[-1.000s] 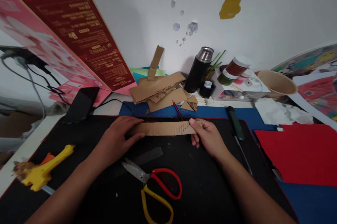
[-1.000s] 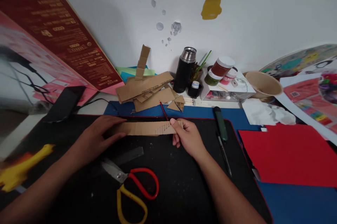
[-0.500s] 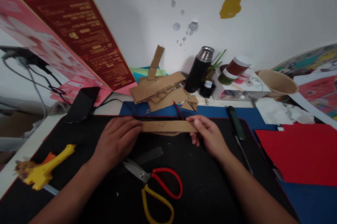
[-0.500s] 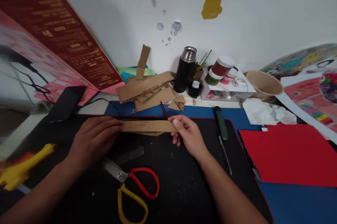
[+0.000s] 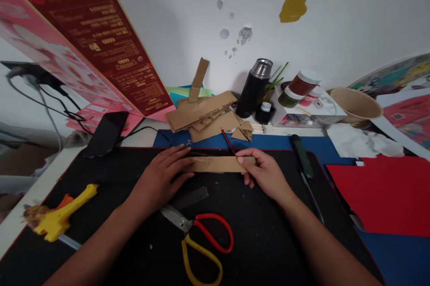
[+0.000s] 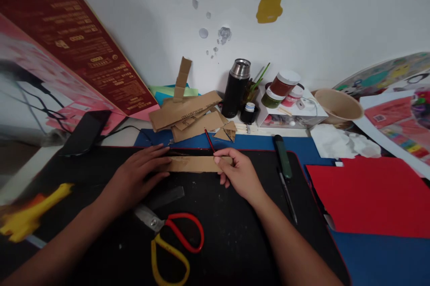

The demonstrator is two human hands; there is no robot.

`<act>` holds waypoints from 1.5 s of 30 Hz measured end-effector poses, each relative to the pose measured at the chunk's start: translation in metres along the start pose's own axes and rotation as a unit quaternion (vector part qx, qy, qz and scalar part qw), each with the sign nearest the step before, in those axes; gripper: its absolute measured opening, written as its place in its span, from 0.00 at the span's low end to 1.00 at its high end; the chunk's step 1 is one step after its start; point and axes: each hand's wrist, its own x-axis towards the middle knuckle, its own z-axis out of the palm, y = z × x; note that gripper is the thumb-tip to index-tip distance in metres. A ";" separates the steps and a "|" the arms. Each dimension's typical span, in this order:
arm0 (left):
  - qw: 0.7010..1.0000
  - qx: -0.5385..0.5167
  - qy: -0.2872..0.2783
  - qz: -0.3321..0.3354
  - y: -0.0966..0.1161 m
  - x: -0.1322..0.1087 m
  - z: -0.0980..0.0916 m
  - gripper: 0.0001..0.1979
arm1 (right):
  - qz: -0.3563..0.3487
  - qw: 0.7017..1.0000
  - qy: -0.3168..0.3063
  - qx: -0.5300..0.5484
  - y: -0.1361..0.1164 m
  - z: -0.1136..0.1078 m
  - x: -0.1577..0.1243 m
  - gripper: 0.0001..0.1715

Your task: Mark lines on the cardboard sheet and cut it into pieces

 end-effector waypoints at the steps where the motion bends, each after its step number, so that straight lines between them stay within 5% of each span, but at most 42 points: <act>1: 1.000 -0.002 -0.004 -0.008 0.000 0.000 0.001 0.13 | 0.001 1.000 -0.001 -0.003 0.000 0.000 0.000 0.26; 20: 0.999 0.029 -0.010 -0.020 0.005 0.003 0.000 0.13 | 0.008 1.000 0.009 -0.017 0.000 0.002 0.001 0.25; 29: 0.997 0.050 -0.063 -0.021 0.012 0.007 0.003 0.17 | 0.003 1.000 0.014 -0.016 0.001 0.004 0.001 0.25; 45: 0.994 -0.032 -0.097 -0.041 0.013 0.026 -0.006 0.12 | -0.030 0.999 0.015 -0.020 0.005 0.008 -0.002 0.21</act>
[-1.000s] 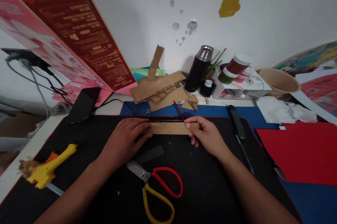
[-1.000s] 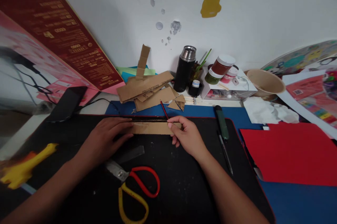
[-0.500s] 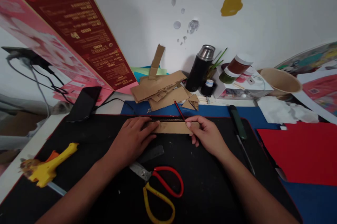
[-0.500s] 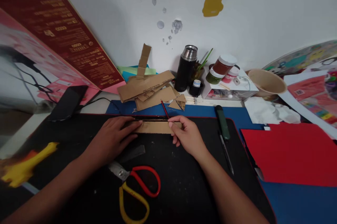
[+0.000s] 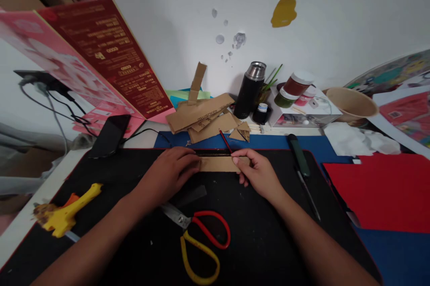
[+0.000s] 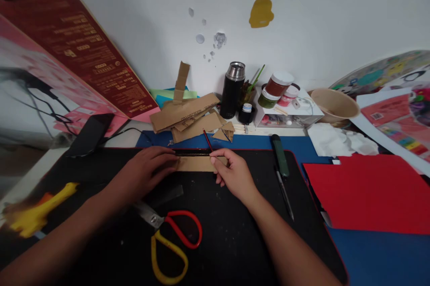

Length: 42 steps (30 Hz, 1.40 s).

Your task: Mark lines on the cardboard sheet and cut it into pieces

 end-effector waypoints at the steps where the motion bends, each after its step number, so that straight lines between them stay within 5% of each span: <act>1: 1.000 -0.002 -0.002 0.001 0.000 0.001 -0.001 0.12 | 0.000 1.000 0.000 0.000 0.000 0.000 0.000 0.21; 12: 0.999 -0.038 -0.028 -0.011 0.006 0.009 -0.010 0.07 | -0.012 1.000 -0.007 -0.012 0.001 0.002 -0.002 0.20; 16: 0.999 0.001 -0.032 -0.007 0.003 0.001 -0.005 0.16 | -0.006 1.000 -0.007 -0.002 0.000 0.002 -0.001 0.21; 42: 0.999 -0.027 -0.008 -0.035 0.000 -0.001 0.012 0.13 | -0.010 1.000 0.006 0.013 0.007 0.000 0.003 0.22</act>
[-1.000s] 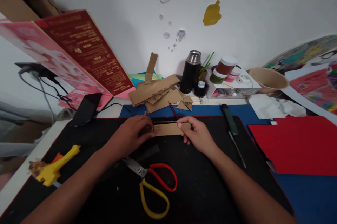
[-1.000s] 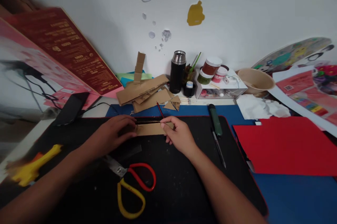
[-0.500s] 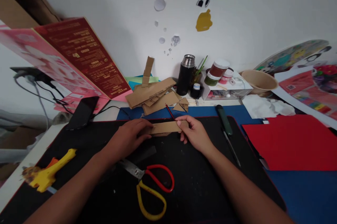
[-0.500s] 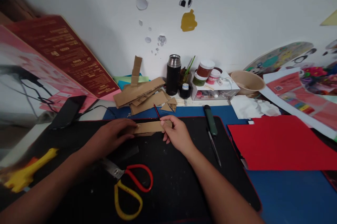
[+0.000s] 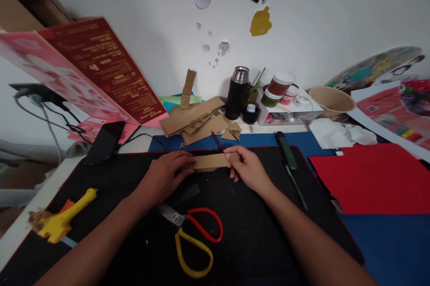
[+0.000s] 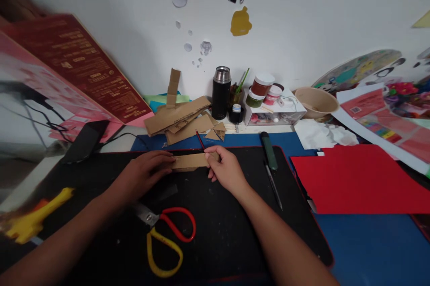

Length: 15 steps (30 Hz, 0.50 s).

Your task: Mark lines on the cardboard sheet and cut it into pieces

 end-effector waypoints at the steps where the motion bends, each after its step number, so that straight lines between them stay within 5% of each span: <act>1: 1.000 -0.003 0.001 -0.004 0.000 0.000 0.001 0.13 | -0.002 1.000 0.001 -0.003 0.000 0.000 0.000 0.23; 10: 1.000 0.001 0.007 -0.004 0.000 -0.001 0.002 0.14 | -0.097 0.985 0.095 -0.107 -0.002 -0.018 0.003 0.22; 15: 1.000 0.007 0.004 0.005 0.000 -0.001 0.002 0.13 | -0.274 0.917 0.084 -0.277 -0.005 -0.012 -0.004 0.18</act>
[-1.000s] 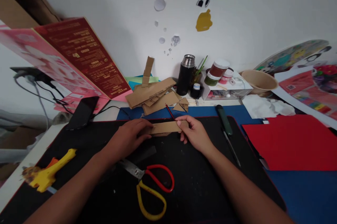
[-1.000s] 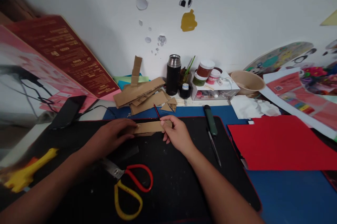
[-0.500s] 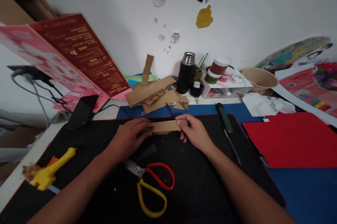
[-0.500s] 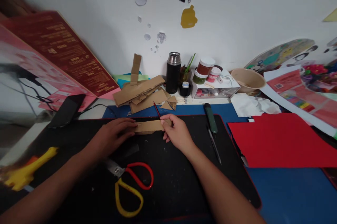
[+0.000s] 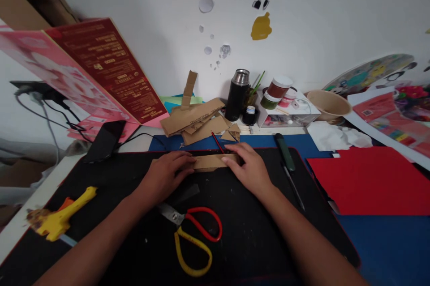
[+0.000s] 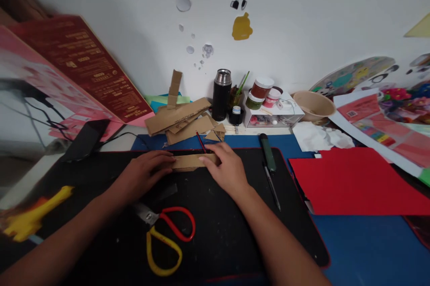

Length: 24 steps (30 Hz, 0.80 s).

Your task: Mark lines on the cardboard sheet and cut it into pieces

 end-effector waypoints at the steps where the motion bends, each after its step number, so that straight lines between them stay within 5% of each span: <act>1: 1.000 0.004 0.001 0.004 0.001 0.000 0.000 0.13 | -0.028 1.000 -0.009 -0.011 -0.003 0.002 -0.001 0.19; 11: 0.997 0.070 0.025 0.014 0.009 -0.003 0.000 0.13 | -0.125 0.977 -0.114 -0.132 -0.016 0.029 0.002 0.22; 14: 0.998 0.041 0.053 0.008 -0.004 -0.008 -0.021 0.18 | -0.117 0.978 -0.118 -0.129 -0.014 0.031 0.000 0.23; 17: 0.994 -0.001 0.090 -0.068 -0.021 -0.018 -0.053 0.25 | -0.119 0.978 -0.116 -0.128 -0.012 0.031 0.000 0.22; 20: 0.992 -0.035 0.039 -0.117 -0.035 -0.032 -0.074 0.30 | -0.126 0.977 -0.117 -0.129 -0.011 0.032 0.001 0.21; 24: 0.986 -0.048 -0.032 -0.158 -0.042 -0.043 -0.075 0.32 | -0.113 0.978 -0.120 -0.128 -0.011 0.032 0.001 0.21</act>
